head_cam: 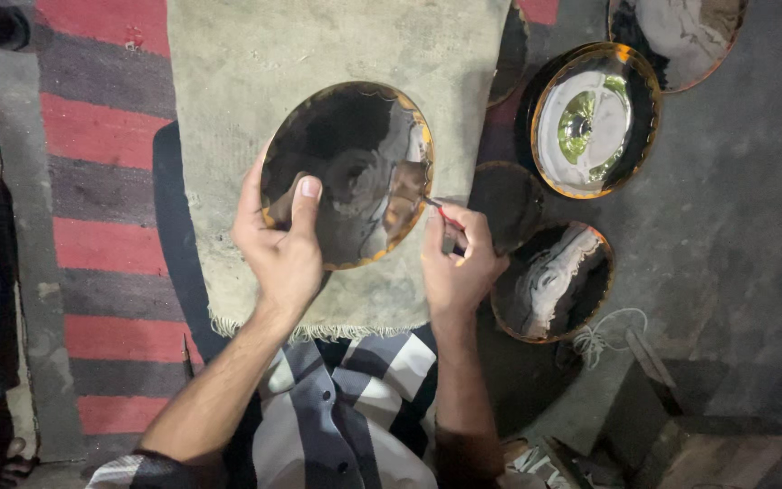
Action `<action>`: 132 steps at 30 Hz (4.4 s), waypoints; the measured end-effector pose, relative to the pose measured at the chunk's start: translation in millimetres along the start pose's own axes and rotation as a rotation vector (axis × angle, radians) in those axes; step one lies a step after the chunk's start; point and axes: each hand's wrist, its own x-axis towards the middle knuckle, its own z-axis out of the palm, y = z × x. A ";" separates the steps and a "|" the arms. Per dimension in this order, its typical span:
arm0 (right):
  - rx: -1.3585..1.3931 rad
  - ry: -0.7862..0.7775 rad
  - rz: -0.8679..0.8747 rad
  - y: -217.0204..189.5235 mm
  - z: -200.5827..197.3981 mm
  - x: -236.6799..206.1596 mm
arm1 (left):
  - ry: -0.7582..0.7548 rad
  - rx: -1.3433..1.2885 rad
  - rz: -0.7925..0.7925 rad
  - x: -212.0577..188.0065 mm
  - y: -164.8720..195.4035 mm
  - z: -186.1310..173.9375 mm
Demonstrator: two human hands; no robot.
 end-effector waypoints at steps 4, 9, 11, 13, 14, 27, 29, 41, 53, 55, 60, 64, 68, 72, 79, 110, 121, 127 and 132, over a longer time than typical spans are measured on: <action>0.012 0.031 -0.178 -1.2 0.1 1.1 | 0.002 -0.008 0.002 0.9 0.2 0.1; -0.039 -0.027 -0.291 -0.8 -7.0 8.5 | 0.006 0.017 0.016 0.5 -0.8 1.2; -0.054 -0.063 -0.352 -2.9 -11.5 13.3 | 0.011 0.047 0.035 0.6 -1.0 1.2; -0.101 -0.095 -0.439 -5.4 -17.3 18.6 | 0.009 0.111 0.082 0.9 -1.2 1.2; -0.086 -0.132 -0.456 -7.1 -18.9 20.9 | 0.014 0.095 0.067 1.2 -1.2 0.7; -0.067 -0.213 -0.416 -12.9 -26.2 19.8 | 0.020 0.053 0.059 -2.7 -3.5 0.2; -0.066 -0.148 -0.194 -12.0 -18.6 6.7 | 0.028 0.039 0.043 -4.5 -4.0 0.6; -0.031 -0.031 -0.141 2.5 -5.5 -15.4 | 0.036 0.001 0.028 -5.4 -8.0 1.7; 0.114 -0.262 -0.332 -5.7 -24.4 0.7 | 0.039 0.036 0.063 -5.7 -8.1 3.0; 0.116 -0.272 -0.321 -2.6 -25.1 0.6 | 0.040 0.025 0.063 -6.9 -6.4 3.0; 0.319 -0.246 0.006 12.9 -22.9 1.1 | -0.192 -0.152 -0.139 -12.5 11.8 -18.7; 0.460 -0.236 0.027 24.8 -20.8 6.8 | -0.325 -0.044 -0.291 -3.9 15.6 -35.9; 0.549 -0.231 0.031 32.5 -25.4 23.5 | -0.239 0.000 -0.195 5.5 9.2 -28.6; 0.482 -0.242 0.064 31.7 -23.9 43.7 | -0.180 0.107 0.001 18.2 9.5 -17.9; 0.301 -0.235 -0.274 2.9 -5.1 72.2 | -0.131 0.126 0.127 35.6 8.6 -5.4; -0.176 -0.319 -0.731 -32.2 -14.5 95.0 | -0.048 0.183 0.101 31.9 14.0 -0.2; -0.137 -0.370 -0.676 -34.8 -20.8 93.5 | -0.043 0.177 0.123 30.2 9.4 -0.3; -0.082 -0.127 -0.383 -26.9 0.7 56.3 | -0.052 0.162 0.126 29.8 8.2 -1.2; -0.109 -0.106 -0.439 -20.0 2.7 56.3 | -0.050 0.117 0.103 29.5 9.1 -0.6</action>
